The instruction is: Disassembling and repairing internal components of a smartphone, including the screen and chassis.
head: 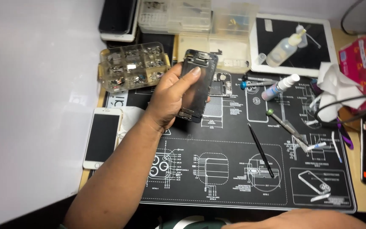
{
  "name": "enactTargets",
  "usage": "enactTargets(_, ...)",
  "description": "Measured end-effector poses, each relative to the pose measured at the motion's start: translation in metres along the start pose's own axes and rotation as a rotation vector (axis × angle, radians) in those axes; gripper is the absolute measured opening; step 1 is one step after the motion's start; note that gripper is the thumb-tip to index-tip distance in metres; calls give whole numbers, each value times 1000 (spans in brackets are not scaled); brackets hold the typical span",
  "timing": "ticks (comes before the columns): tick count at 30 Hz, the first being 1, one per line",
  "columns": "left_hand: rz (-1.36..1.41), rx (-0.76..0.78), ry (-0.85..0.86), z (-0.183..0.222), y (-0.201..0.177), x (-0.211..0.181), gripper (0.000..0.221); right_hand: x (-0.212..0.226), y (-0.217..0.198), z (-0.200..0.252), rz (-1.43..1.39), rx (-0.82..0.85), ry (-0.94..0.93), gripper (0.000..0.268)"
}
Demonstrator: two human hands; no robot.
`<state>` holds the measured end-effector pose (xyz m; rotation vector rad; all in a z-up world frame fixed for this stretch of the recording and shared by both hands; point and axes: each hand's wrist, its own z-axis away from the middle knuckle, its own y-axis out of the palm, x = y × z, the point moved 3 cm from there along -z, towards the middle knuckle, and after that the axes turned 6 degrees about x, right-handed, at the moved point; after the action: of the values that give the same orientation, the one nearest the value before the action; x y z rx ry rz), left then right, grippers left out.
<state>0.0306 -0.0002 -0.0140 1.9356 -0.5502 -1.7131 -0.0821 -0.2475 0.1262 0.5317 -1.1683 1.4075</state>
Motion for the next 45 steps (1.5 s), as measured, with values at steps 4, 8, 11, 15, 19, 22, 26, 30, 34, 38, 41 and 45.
enactTargets(4, 7, 27, -2, -1, -2, 2, 18, -17, -11, -16, 10, 0, 67, 62)
enactTargets(8, -4, 33, 20, 3, 3, -6, 18, -36, -30, -37, 49, -7, 130, 68)
enactTargets(11, -24, -28, -114, 3, 4, -10, 26, -63, -46, -77, 68, -18, 158, 72)
enactTargets(15, -82, 3, -64, 6, 10, -15, 25, -92, -93, -114, 452, -704, -305, 33)
enactTargets(19, -39, 31, -42, 13, 18, -19, 27, -106, -90, -109, 415, -862, -555, 43)
enactTargets(22, 6, 7, -73, 9, 9, -6, 25, -101, -92, -112, 374, -783, -449, 42)
enactTargets(26, -12, 4, -87, 8, 10, -7, 25, -119, -94, -114, 295, -761, -341, 50)
enactTargets(30, -28, 8, -93, 8, 11, -5, 25, -123, -94, -112, 245, -816, -360, 24)
enactTargets(34, -43, 4, -85, 7, 9, -3, 26, -80, -88, -111, 282, -832, -513, 15)
enactTargets(38, -40, 8, -90, 7, 10, -3, 26, -82, -87, -111, 275, -859, -540, 15)
enactTargets(41, -47, -2, -87, 5, 9, -6, 25, -83, -89, -110, 274, -879, -542, 14)
enactTargets(45, -1, -27, -120, 10, 10, -8, 23, -83, -87, -112, 250, -850, -549, 14)
